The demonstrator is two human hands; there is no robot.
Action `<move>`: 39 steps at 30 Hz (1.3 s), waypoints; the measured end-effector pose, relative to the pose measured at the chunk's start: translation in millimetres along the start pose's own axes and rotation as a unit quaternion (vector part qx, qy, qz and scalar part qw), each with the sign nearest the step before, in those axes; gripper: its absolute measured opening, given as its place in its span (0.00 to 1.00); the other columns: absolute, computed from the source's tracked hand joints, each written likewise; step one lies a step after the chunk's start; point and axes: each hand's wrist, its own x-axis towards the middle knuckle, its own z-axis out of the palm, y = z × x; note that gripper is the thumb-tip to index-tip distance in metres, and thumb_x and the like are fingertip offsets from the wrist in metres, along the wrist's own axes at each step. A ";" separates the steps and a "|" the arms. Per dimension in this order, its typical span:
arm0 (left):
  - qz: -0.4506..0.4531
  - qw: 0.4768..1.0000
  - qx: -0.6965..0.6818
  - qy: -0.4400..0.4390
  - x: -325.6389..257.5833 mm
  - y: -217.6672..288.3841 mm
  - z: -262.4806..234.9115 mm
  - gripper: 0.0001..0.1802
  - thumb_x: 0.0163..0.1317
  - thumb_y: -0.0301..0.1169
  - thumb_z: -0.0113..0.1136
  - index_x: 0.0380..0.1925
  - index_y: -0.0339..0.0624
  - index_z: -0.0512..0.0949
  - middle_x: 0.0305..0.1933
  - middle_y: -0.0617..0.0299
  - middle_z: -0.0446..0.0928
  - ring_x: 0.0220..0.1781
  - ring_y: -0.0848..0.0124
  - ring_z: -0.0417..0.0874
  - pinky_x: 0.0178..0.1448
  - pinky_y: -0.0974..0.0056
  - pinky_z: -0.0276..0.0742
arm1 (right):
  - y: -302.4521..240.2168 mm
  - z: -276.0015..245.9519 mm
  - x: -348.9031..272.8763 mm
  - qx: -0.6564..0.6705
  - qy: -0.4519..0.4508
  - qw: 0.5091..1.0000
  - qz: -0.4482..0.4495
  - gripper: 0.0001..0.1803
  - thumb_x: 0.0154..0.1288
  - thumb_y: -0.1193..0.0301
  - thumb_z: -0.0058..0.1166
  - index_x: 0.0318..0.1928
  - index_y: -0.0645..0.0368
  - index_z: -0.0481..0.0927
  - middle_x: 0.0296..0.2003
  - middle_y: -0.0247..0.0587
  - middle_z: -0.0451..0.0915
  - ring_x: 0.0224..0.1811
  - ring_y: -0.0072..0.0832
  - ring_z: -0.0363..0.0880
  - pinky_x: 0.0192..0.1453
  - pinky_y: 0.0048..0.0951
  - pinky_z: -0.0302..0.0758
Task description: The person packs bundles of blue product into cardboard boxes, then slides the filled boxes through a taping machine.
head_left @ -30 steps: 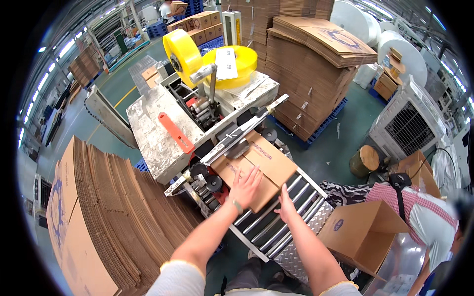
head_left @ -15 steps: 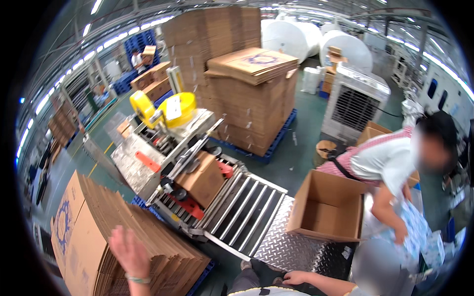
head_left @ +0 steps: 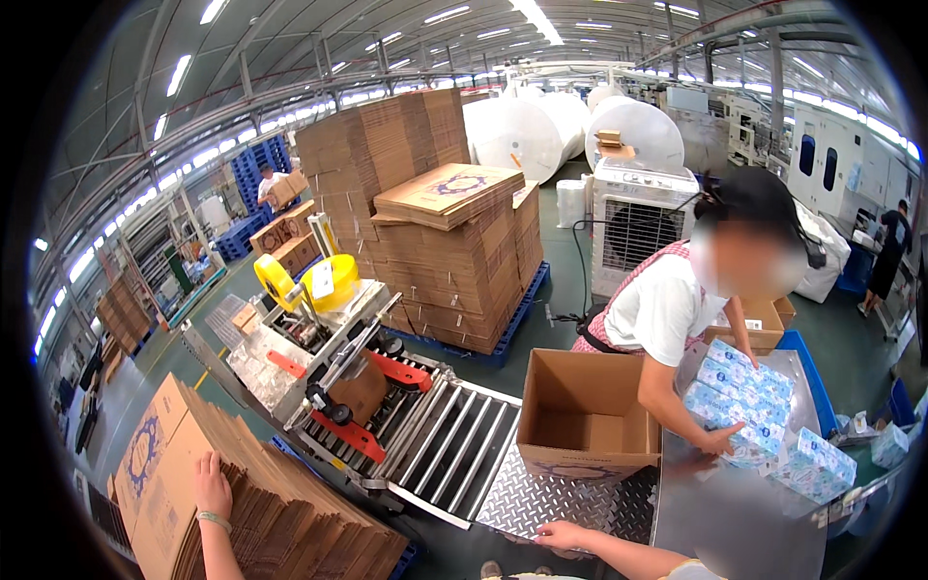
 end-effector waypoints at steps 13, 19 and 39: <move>-0.210 0.970 0.098 0.069 -37.9 -117.5 -15.8 0.07 0.64 0.25 0.62 0.40 0.39 0.76 0.42 0.48 0.79 0.47 0.47 0.81 0.49 0.47 0.77 | 38.2 45.3 -6.8 -0.001 -0.040 0.998 0.053 0.31 0.69 0.45 0.57 0.58 0.56 0.83 0.53 0.51 0.85 0.56 0.43 0.83 0.62 0.39 0.77; -0.004 0.930 0.175 0.323 81.3 30.3 -177.1 0.08 0.68 0.30 0.61 0.31 0.41 0.73 0.32 0.52 0.75 0.38 0.48 0.77 0.42 0.50 0.73 | -0.4 22.7 -18.8 -0.001 0.017 1.000 -0.014 0.27 0.71 0.49 0.57 0.57 0.59 0.83 0.50 0.50 0.86 0.54 0.43 0.84 0.60 0.39 0.78; -0.156 0.833 -0.468 0.252 80.1 369.9 98.2 0.17 0.73 0.31 0.55 0.54 0.30 0.71 0.59 0.46 0.72 0.61 0.51 0.71 0.69 0.51 0.64 | -201.3 -108.8 -182.8 -0.325 0.538 0.769 -0.117 0.15 0.53 0.64 0.71 0.27 0.53 0.75 0.24 0.36 0.74 0.31 0.38 0.77 0.45 0.37 0.74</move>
